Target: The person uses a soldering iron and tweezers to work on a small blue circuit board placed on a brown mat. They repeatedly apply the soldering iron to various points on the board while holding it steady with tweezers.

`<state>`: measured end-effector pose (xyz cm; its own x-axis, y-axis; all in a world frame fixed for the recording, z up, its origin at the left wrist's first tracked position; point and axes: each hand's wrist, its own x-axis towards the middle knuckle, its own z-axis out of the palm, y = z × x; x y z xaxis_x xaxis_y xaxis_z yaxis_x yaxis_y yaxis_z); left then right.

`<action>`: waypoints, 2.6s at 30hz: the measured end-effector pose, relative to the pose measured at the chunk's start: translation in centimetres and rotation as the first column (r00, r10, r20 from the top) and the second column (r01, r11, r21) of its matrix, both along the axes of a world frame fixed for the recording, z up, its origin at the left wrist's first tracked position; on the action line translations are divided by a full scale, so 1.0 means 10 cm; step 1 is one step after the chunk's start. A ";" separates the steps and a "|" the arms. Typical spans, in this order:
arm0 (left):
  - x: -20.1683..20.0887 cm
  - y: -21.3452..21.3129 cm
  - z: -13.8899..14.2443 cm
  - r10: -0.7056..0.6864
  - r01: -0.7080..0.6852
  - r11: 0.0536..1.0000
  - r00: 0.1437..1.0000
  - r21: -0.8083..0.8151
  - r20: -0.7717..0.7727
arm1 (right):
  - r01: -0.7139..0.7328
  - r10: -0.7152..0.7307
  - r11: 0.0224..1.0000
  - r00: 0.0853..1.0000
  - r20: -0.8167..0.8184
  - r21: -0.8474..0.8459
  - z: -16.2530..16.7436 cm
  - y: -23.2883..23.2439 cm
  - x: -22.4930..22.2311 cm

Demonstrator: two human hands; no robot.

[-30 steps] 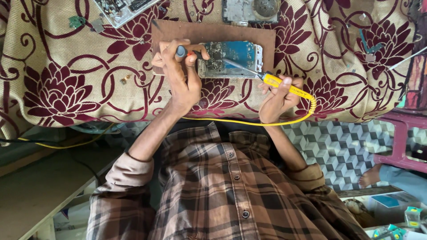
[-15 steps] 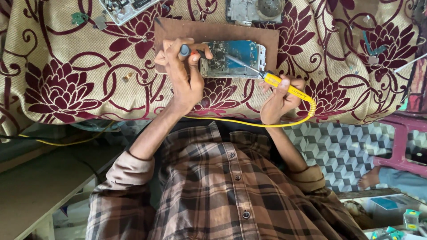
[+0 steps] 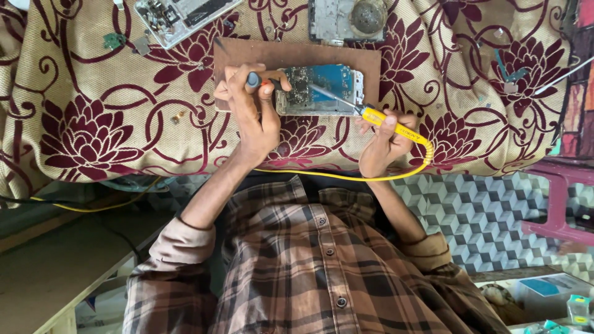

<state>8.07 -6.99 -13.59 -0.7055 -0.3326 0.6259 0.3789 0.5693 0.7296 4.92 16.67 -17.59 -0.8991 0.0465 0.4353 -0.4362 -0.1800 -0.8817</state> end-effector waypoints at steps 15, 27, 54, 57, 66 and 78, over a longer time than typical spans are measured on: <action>-0.02 0.01 -0.07 -0.095 0.096 0.981 0.995 0.169 -0.015 | 0.013 -0.011 0.991 1.000 0.021 -0.137 -0.06 0.01 -0.03; -0.02 0.00 -0.03 -0.029 0.030 0.998 0.999 0.047 -0.016 | 0.028 -0.027 1.000 0.999 -0.024 0.011 -0.06 0.02 -0.03; -0.02 0.01 0.00 -0.069 0.070 0.991 0.998 0.116 -0.010 | 0.028 -0.023 0.994 0.999 0.042 -0.106 -0.03 0.02 -0.05; -0.02 0.01 -0.01 -0.014 0.014 0.999 1.000 0.038 -0.003 | 0.013 -0.010 0.993 1.000 0.026 -0.115 -0.04 0.01 -0.05; -0.08 0.02 -0.06 -0.124 0.132 0.965 0.991 0.226 -0.050 | 0.018 -0.018 1.000 0.999 -0.039 0.011 -0.03 0.02 -0.01; -0.07 0.01 -0.05 0.013 -0.014 0.999 1.000 0.051 0.016 | -0.022 0.022 1.000 1.000 -0.013 0.003 -0.05 0.03 -0.04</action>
<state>7.34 -6.87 -14.07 -0.7106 -0.3732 0.5965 0.3596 0.5359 0.7638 4.50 17.00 -18.11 -0.8941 0.0257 0.4470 -0.4436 -0.1867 -0.8766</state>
